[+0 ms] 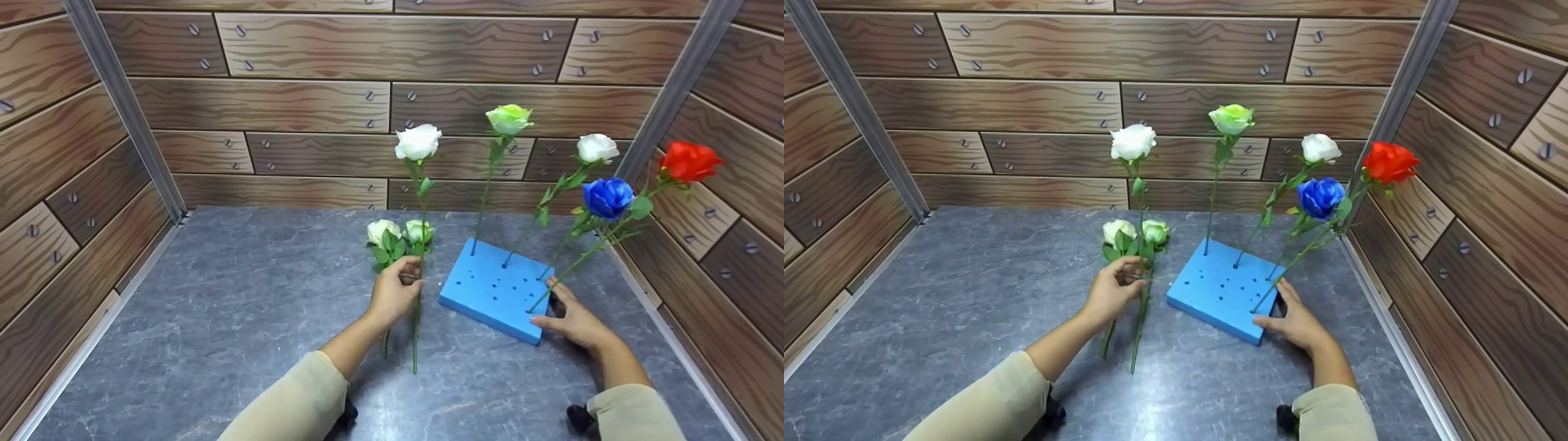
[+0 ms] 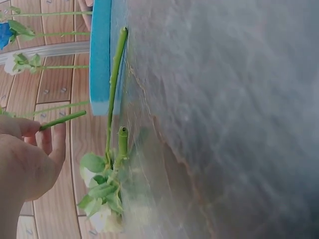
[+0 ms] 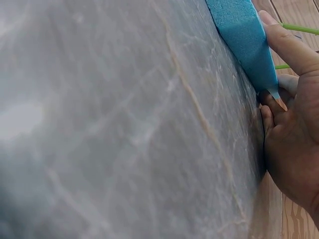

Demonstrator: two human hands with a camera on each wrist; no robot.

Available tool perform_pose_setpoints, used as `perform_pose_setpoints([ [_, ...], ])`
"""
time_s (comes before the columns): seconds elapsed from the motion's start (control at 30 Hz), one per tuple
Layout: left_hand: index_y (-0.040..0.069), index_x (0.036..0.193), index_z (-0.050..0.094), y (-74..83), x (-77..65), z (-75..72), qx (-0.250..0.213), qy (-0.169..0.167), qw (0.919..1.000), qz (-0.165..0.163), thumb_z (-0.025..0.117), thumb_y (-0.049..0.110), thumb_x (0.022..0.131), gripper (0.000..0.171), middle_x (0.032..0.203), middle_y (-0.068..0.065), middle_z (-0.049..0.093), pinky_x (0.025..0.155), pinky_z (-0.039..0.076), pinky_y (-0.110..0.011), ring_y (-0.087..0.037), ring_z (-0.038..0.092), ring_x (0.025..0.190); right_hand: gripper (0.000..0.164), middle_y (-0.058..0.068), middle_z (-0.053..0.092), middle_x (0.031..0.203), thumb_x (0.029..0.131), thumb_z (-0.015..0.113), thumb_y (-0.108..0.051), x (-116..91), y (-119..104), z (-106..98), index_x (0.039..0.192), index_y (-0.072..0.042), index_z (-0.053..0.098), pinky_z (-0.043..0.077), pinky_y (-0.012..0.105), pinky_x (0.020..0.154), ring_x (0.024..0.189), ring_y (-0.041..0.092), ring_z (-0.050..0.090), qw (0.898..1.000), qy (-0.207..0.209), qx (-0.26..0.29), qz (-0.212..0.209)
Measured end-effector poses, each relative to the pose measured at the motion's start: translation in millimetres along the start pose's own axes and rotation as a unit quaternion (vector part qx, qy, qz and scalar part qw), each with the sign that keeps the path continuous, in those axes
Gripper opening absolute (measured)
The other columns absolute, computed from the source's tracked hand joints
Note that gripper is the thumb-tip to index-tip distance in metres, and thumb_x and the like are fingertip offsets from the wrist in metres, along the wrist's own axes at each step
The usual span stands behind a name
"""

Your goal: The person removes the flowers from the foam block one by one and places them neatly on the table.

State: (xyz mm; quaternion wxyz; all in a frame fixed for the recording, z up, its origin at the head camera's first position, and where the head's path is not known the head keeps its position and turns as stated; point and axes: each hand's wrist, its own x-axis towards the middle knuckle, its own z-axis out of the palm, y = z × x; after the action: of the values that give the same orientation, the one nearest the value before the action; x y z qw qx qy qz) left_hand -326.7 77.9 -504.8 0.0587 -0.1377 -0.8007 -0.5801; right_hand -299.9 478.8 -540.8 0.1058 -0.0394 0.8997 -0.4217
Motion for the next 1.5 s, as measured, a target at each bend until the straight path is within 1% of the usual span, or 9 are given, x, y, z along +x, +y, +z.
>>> perform_pose_setpoints([
  [0.23,0.009,0.138,0.07,1.5,-4.7,-4.0,-0.008,-0.012,0.9999,-0.001,0.074,-0.003,0.099,0.041,0.118,-0.015,0.074,0.085,0.067,-0.032,-0.03,0.076,0.108,0.118,0.027,-0.017,0.18,0.098,0.081,-0.04,1,0,0,0.175,-0.015,-0.005,0.017,0.082,0.128,0.162,0.063,-0.003,1.0,0.001,0.005,0.001],
  [0.4,0.006,0.139,0.069,1.4,-7.8,-9.0,-0.014,-0.004,0.9996,-0.025,0.073,-0.005,0.098,0.043,0.121,-0.021,0.073,0.087,0.066,-0.034,-0.029,0.075,0.106,0.118,0.028,-0.017,0.179,0.099,0.081,-0.04,0,-1,-1,0.175,-0.014,-0.006,0.019,0.081,0.127,0.161,0.065,-0.001,1.0,0.0,0.005,0.002],
  [0.6,0.008,0.139,0.069,3.2,-10.9,-17.3,-0.021,0.007,0.9979,-0.06,0.073,-0.006,0.097,0.045,0.12,-0.017,0.072,0.085,0.066,-0.034,-0.029,0.075,0.107,0.118,0.028,-0.019,0.179,0.099,0.081,-0.04,-1,-1,-2,0.175,-0.013,-0.007,0.017,0.081,0.128,0.162,0.063,-0.004,1.0,-0.001,0.009,0.003],
  [0.67,0.008,0.138,0.07,3.7,-11.8,-20.6,-0.021,0.009,0.9976,-0.065,0.074,-0.005,0.096,0.044,0.119,-0.016,0.072,0.083,0.066,-0.031,-0.025,0.073,0.102,0.118,0.028,-0.019,0.179,0.099,0.081,-0.04,-1,-1,-2,0.175,-0.013,-0.006,0.018,0.08,0.128,0.162,0.063,-0.003,1.0,0.0,0.01,0.003],
  [0.8,0.008,0.136,0.071,2.8,-13.8,-28.2,-0.019,0.003,0.9971,-0.074,0.074,-0.007,0.095,0.044,0.118,-0.015,0.071,0.069,0.062,-0.025,-0.013,0.067,0.079,0.118,0.029,-0.018,0.179,0.099,0.081,-0.039,-1,0,-3,0.175,-0.013,-0.006,0.018,0.08,0.128,0.162,0.064,-0.002,1.0,0.001,0.01,0.001],
  [0.9,0.008,0.136,0.07,-0.4,-16.1,-34.5,-0.021,-0.006,0.9963,-0.083,0.073,-0.009,0.093,0.046,0.118,-0.015,0.071,0.064,0.06,-0.023,-0.009,0.062,0.067,0.119,0.028,-0.018,0.179,0.099,0.081,-0.039,-1,0,-2,0.175,-0.013,-0.007,0.019,0.08,0.128,0.162,0.064,-0.002,1.0,-0.002,0.01,0.001],
  [1.17,0.003,0.137,0.069,-9.2,-20.9,-49.8,-0.016,-0.01,0.9951,-0.097,0.071,-0.013,0.091,0.049,0.118,-0.02,0.072,0.059,0.058,-0.023,-0.009,0.063,0.062,0.119,0.028,-0.016,0.179,0.098,0.082,-0.038,0,0,-1,0.175,-0.013,-0.005,0.016,0.082,0.128,0.162,0.064,-0.005,1.0,-0.001,0.01,-0.002],
  [1.27,0.003,0.138,0.068,-10.6,-22.0,-53.7,-0.017,-0.012,0.9948,-0.099,0.072,-0.012,0.091,0.049,0.12,-0.02,0.073,0.06,0.061,-0.026,-0.011,0.065,0.065,0.118,0.029,-0.015,0.179,0.098,0.082,-0.039,0,0,-1,0.175,-0.012,-0.004,0.016,0.082,0.127,0.162,0.064,-0.004,1.0,0.002,0.006,-0.003],
  [1.5,0.003,0.137,0.069,-10.4,-26.7,-63.8,-0.044,-0.031,0.992,-0.115,0.071,-0.012,0.088,0.051,0.12,-0.02,0.07,0.069,0.069,-0.043,-0.014,0.068,0.069,0.118,0.029,-0.017,0.179,0.098,0.081,-0.039,0,0,-1,0.175,-0.014,-0.005,0.015,0.083,0.126,0.162,0.063,-0.006,1.0,-0.001,0.004,0.001],
])
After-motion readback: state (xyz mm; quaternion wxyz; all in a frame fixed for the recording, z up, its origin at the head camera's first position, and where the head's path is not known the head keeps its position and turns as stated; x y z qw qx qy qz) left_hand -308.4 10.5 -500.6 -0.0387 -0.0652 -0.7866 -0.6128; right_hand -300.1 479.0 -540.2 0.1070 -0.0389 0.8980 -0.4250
